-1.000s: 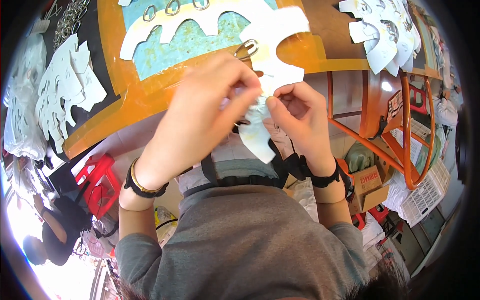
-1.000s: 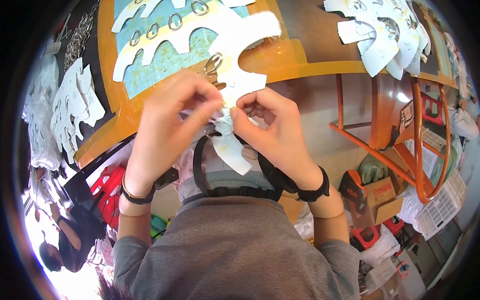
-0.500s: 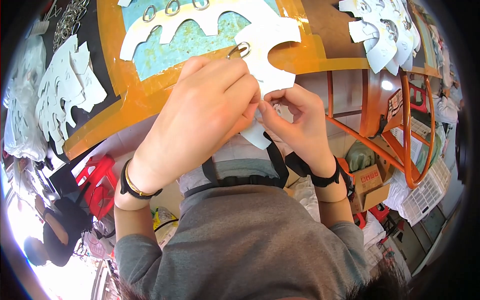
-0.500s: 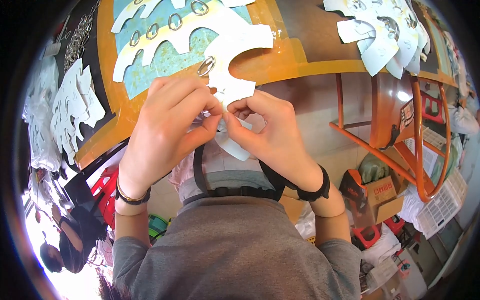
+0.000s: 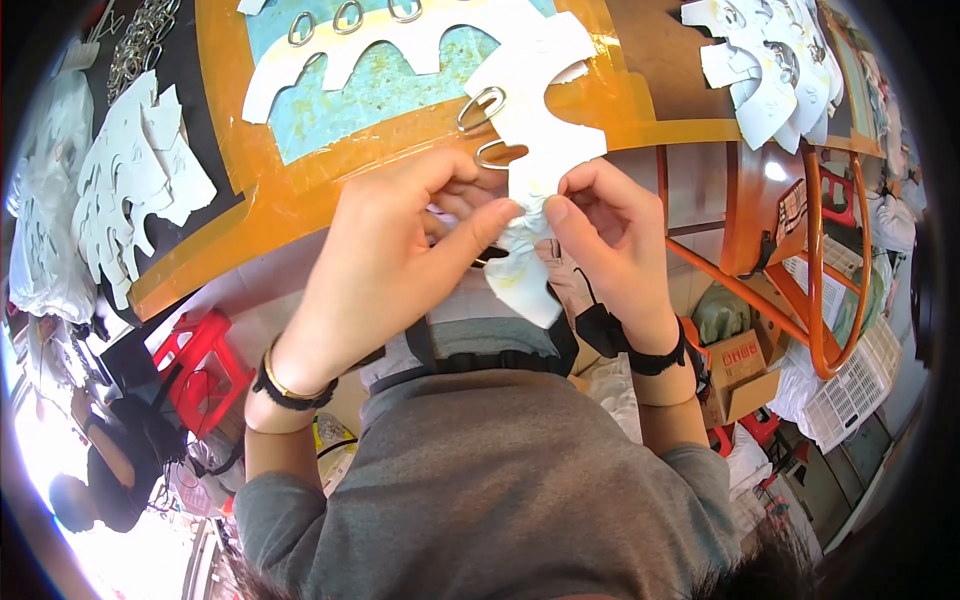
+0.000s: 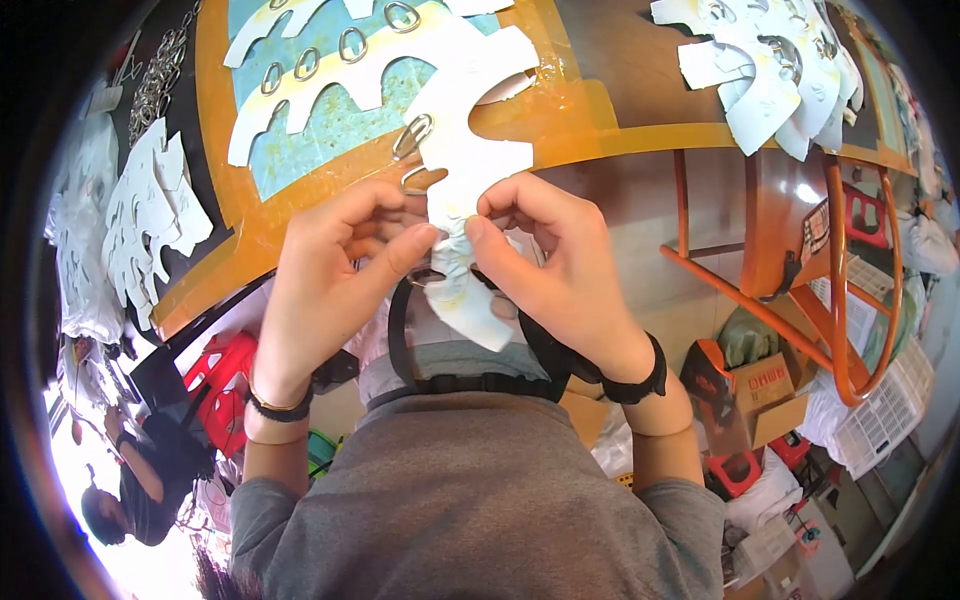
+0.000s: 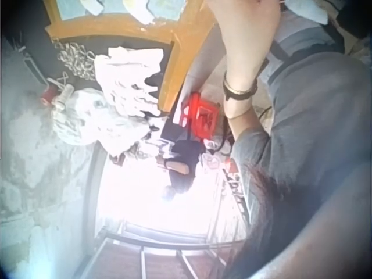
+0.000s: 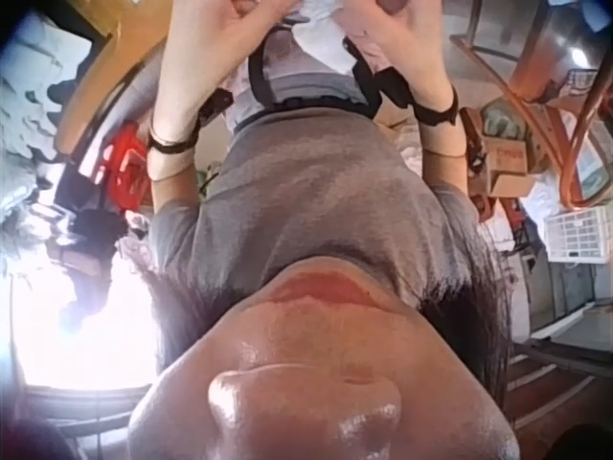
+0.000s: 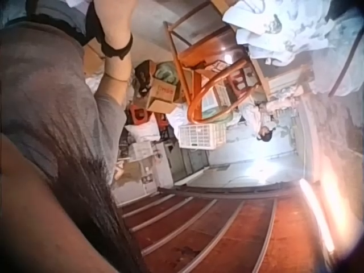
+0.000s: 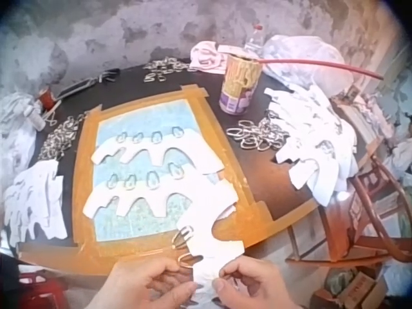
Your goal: Applying glue and attaching decorative rings to white shoe upper components.
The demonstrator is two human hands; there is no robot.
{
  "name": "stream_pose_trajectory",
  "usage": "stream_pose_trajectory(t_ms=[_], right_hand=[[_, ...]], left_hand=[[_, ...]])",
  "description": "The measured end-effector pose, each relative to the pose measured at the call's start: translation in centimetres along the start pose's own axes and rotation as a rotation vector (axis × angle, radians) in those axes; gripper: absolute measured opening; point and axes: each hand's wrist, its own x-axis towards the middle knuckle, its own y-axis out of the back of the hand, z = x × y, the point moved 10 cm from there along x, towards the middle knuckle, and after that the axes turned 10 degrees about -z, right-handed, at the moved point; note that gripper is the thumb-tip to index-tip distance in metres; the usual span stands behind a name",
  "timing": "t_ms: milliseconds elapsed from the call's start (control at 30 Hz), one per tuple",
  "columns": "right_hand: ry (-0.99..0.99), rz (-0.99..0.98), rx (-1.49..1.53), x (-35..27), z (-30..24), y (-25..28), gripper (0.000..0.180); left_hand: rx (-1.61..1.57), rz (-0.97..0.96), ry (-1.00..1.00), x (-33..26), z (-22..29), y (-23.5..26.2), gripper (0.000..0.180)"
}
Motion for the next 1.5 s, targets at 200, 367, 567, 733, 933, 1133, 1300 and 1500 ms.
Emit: stream_pose_trajectory(t_ms=[200, 367, 567, 733, 933, 1133, 1300, 1500], right_hand=[[0.013, -0.017, 0.033, 0.0, -0.5, -0.6, 0.007], [0.015, -0.022, 0.113, 0.1, 0.5, -1.0, 0.008], [0.025, 0.037, 0.157, 0.2, 1.0, -1.8, 0.005], [0.051, 0.043, 0.115, 0.2, 1.0, -1.3, 0.005], [-0.008, -0.013, 0.151, -0.2, 1.1, -1.9, 0.007], [0.061, -0.007, 0.095, -0.2, 0.6, -1.8, 0.007], [0.048, 0.012, 0.101, -0.2, 0.8, -1.3, 0.007], [-0.012, 0.010, 0.255, 0.0, 1.2, -1.2, 0.008]], left_hand=[[-0.478, 0.091, 0.002, -0.1, -1.7, -1.5, 0.018], [-0.588, 0.166, -0.198, -0.3, -0.6, -1.4, 0.018], [-0.660, 0.067, -0.086, 0.3, -1.7, -2.9, 0.022], [-0.800, 0.124, -0.136, 0.3, -1.8, -3.3, 0.025], [-0.706, 0.019, -0.025, 0.4, -1.7, -3.3, 0.024], [-0.781, -0.010, 0.023, 0.3, -2.8, -4.3, 0.023], [-0.829, 0.036, -0.069, 0.4, -2.4, -3.9, 0.023], [-0.822, 0.036, -0.097, 0.2, -1.5, -3.5, 0.028]])
